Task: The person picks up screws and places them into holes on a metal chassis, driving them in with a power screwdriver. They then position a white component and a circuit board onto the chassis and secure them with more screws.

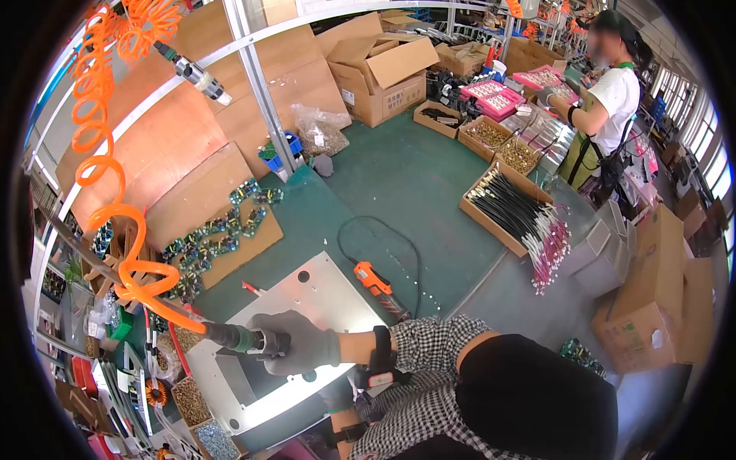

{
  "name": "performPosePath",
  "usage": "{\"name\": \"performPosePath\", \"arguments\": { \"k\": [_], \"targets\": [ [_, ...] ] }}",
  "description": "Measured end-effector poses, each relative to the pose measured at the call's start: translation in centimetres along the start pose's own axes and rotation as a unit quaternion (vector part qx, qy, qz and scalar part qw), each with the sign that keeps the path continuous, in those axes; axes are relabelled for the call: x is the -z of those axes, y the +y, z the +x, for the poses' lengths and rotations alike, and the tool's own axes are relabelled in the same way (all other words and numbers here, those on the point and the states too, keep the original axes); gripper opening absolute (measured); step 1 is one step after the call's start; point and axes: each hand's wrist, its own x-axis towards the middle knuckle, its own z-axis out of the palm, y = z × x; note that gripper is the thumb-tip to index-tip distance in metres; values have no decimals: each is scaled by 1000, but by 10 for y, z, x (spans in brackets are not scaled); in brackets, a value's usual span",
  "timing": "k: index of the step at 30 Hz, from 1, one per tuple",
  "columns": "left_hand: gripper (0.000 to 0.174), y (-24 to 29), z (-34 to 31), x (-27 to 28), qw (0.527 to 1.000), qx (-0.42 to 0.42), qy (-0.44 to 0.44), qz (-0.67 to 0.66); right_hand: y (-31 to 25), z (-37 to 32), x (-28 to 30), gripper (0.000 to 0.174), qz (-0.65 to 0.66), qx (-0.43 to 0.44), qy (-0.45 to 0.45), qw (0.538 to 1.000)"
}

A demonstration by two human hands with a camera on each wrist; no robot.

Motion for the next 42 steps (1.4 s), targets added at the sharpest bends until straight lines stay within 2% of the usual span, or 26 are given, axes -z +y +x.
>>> {"name": "performPosePath", "arguments": {
  "k": [8,11,14,17,20,23,29,32,36,37,38,40,41,42],
  "targets": [
    [42,-10,-4,-9,999,-11,29,-6,3,-1,-1,30,36,53,42,997],
    [41,-11,-5,-10,999,-17,32,-6,6,-3,1,29,-12,65,52,996],
    [40,-11,-7,-11,999,-23,34,-7,12,-4,1,28,31,27,56,998],
    [39,-11,-7,-11,999,-26,37,-8,10,-4,-1,30,40,37,59,997],
    [39,-11,-9,-11,999,-27,39,-9,10,-1,-2,35,13,66,92,993],
    [38,-12,-9,-11,999,-28,42,-9,16,-4,4,40,30,5,67,997],
    [37,-11,-2,-8,998,-37,47,-8,7,-8,1,55,6,38,47,998],
    [36,-12,-3,-8,998,-41,50,-6,3,-10,2,64,81,6,44,996],
    [35,-15,-8,-9,997,-47,54,-1,5,-11,0,57,199,-11,77,977],
    [35,-16,-9,-8,997,-50,56,1,4,-11,4,55,234,-73,79,966],
    [35,-17,-11,-7,997,-52,58,3,-6,-7,-1,57,218,-45,135,966],
    [34,-17,-14,-7,996,-58,65,3,-5,-3,4,59,214,-136,149,956],
    [34,-17,-14,-8,996,-63,70,4,-15,1,1,67,171,-114,172,963],
    [34,-17,-15,-9,995,-66,75,5,-18,4,-1,73,188,-149,158,958]
  ]
}}
